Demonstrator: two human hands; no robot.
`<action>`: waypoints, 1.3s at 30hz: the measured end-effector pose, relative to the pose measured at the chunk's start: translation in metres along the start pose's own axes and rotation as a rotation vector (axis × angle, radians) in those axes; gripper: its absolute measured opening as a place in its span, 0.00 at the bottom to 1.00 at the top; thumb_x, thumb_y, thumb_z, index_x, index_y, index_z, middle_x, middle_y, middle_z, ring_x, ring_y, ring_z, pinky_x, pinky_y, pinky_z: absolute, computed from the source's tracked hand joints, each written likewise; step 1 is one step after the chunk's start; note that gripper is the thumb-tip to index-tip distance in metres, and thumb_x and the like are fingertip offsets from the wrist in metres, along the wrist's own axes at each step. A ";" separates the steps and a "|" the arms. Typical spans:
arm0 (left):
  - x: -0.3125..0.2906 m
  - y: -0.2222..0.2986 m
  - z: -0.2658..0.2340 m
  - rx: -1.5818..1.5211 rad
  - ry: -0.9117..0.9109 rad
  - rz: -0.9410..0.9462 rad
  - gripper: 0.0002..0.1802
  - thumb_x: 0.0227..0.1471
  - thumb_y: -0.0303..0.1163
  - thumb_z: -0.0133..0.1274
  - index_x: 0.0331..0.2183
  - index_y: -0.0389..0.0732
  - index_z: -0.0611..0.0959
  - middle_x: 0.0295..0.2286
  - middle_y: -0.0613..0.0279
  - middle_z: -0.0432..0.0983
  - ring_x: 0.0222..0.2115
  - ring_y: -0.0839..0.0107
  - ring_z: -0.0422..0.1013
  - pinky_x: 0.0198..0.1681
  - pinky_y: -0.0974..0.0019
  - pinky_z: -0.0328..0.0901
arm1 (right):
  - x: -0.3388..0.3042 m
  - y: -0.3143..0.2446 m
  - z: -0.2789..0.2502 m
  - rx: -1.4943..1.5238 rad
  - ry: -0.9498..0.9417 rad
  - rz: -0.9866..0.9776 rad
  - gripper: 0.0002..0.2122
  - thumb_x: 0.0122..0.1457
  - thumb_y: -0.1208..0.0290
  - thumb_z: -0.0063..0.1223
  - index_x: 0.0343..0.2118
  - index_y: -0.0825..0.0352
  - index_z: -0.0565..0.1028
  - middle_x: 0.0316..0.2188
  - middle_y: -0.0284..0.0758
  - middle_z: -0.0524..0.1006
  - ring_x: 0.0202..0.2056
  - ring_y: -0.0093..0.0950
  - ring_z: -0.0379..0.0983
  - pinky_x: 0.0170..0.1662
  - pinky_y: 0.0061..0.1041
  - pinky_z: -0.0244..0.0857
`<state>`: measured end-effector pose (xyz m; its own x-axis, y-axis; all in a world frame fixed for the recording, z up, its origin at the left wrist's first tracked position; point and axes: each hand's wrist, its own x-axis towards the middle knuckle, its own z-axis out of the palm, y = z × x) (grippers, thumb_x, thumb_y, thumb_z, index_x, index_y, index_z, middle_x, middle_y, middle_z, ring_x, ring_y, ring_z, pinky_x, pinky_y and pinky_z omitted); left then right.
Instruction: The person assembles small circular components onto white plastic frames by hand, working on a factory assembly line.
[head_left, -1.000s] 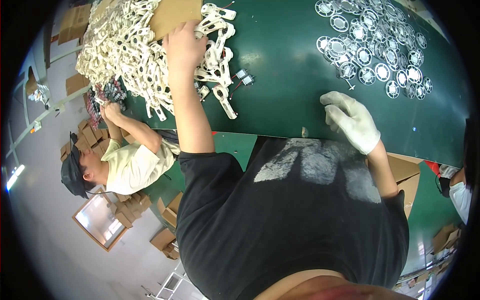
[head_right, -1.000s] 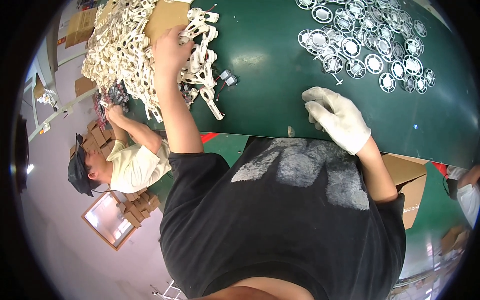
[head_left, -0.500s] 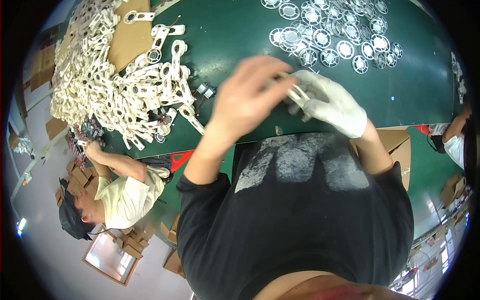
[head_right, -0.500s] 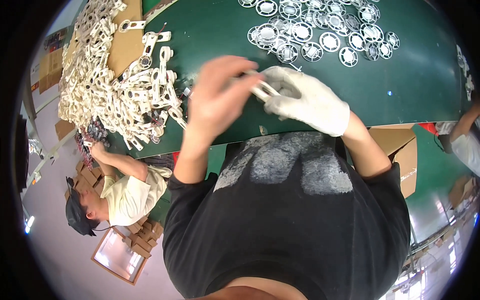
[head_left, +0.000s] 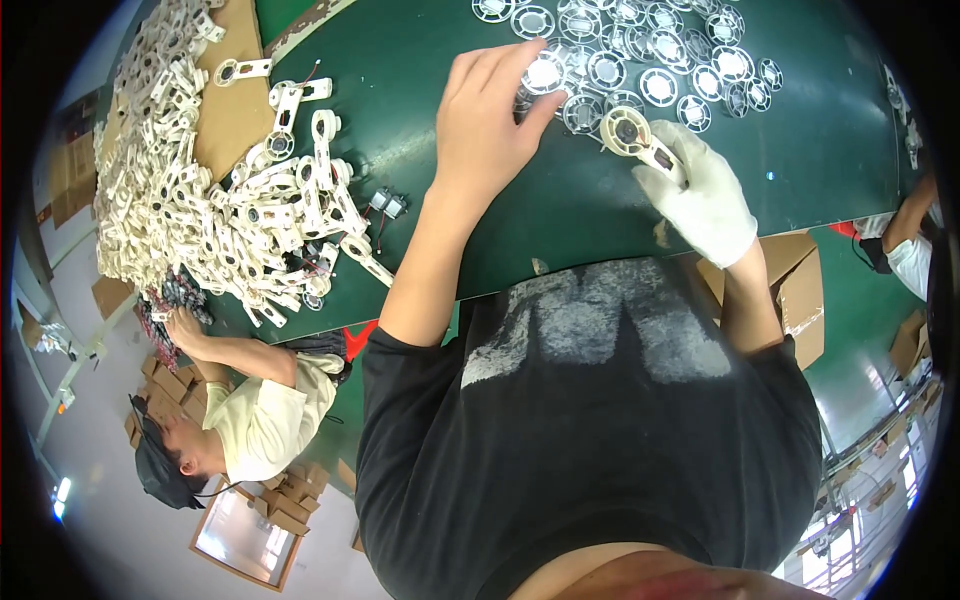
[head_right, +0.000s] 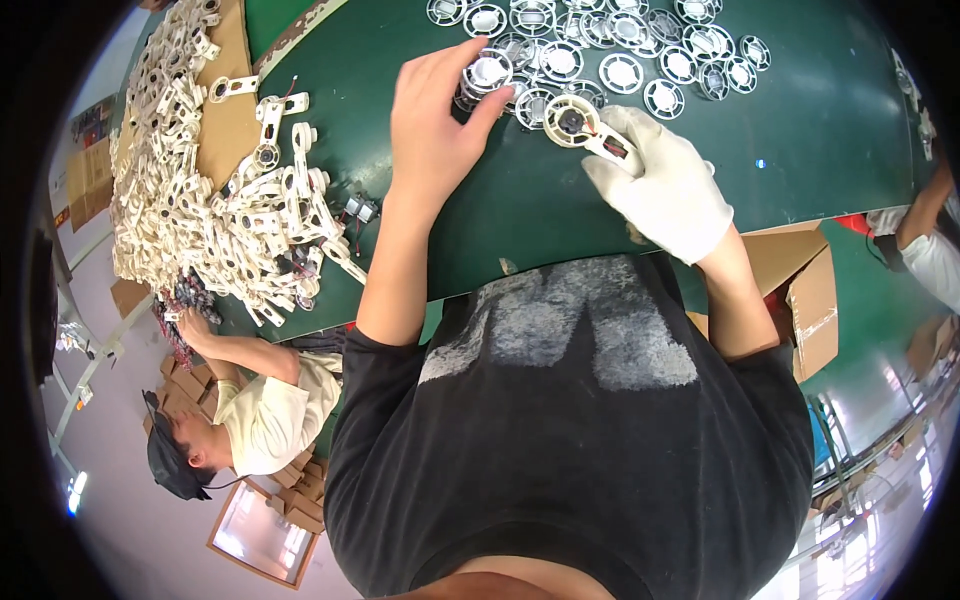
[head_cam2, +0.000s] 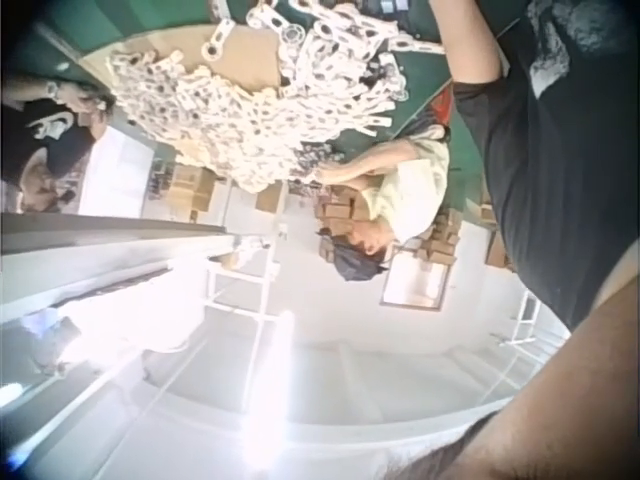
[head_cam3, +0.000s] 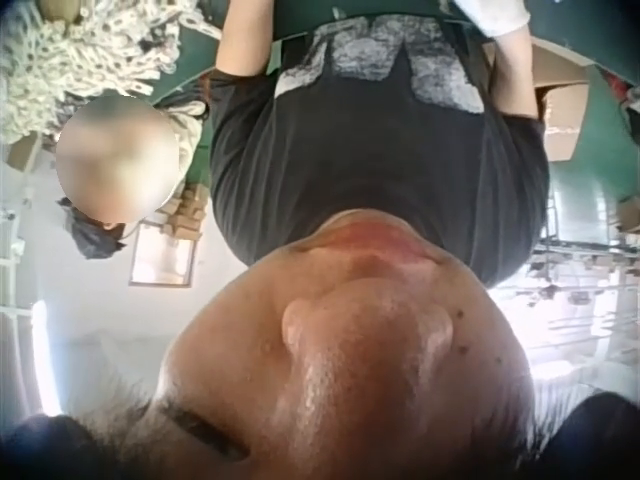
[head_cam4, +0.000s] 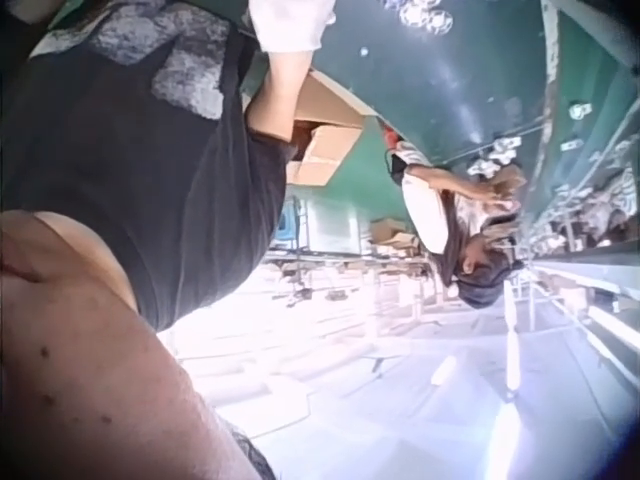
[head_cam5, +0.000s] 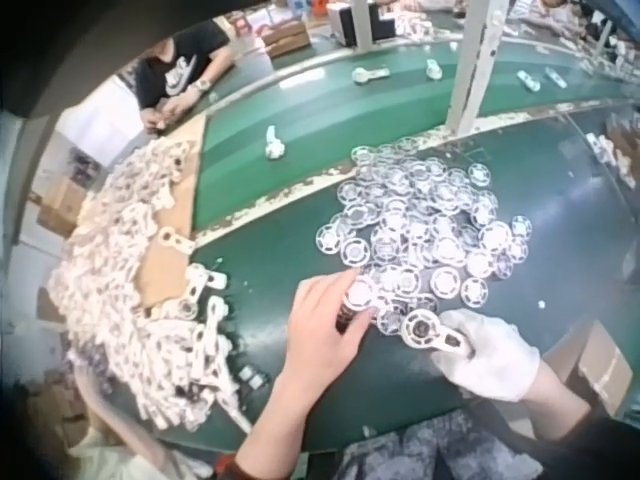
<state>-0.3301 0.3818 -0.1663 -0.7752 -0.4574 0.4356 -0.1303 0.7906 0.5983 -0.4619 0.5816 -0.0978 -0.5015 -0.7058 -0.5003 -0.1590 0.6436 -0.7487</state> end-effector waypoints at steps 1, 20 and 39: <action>0.000 0.003 -0.005 -0.002 0.035 0.029 0.26 0.42 0.34 0.71 0.45 0.41 0.84 0.40 0.61 0.82 0.43 0.58 0.74 0.47 0.59 0.70 | 0.000 -0.010 0.000 -0.063 -0.002 0.047 0.19 0.58 0.64 0.58 0.52 0.66 0.75 0.27 0.34 0.77 0.25 0.21 0.75 0.28 0.25 0.69; -0.022 0.036 -0.031 -0.362 -0.066 -0.017 0.29 0.37 0.30 0.75 0.45 0.36 0.86 0.41 0.55 0.85 0.41 0.60 0.82 0.44 0.66 0.75 | 0.005 -0.019 0.020 -0.502 0.270 -0.577 0.14 0.55 0.63 0.63 0.44 0.59 0.80 0.27 0.38 0.82 0.30 0.37 0.82 0.34 0.34 0.75; -0.039 0.039 -0.009 -1.164 -0.179 -0.263 0.19 0.55 0.27 0.64 0.47 0.30 0.83 0.48 0.47 0.80 0.49 0.63 0.76 0.53 0.62 0.70 | 0.012 -0.004 0.039 -0.325 -0.039 -0.458 0.15 0.63 0.52 0.55 0.36 0.61 0.79 0.27 0.42 0.81 0.30 0.42 0.80 0.34 0.39 0.74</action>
<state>-0.2994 0.4265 -0.1539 -0.8953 -0.4138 0.1653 0.2669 -0.2010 0.9425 -0.4339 0.5587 -0.1177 -0.2884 -0.9412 -0.1760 -0.6104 0.3223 -0.7236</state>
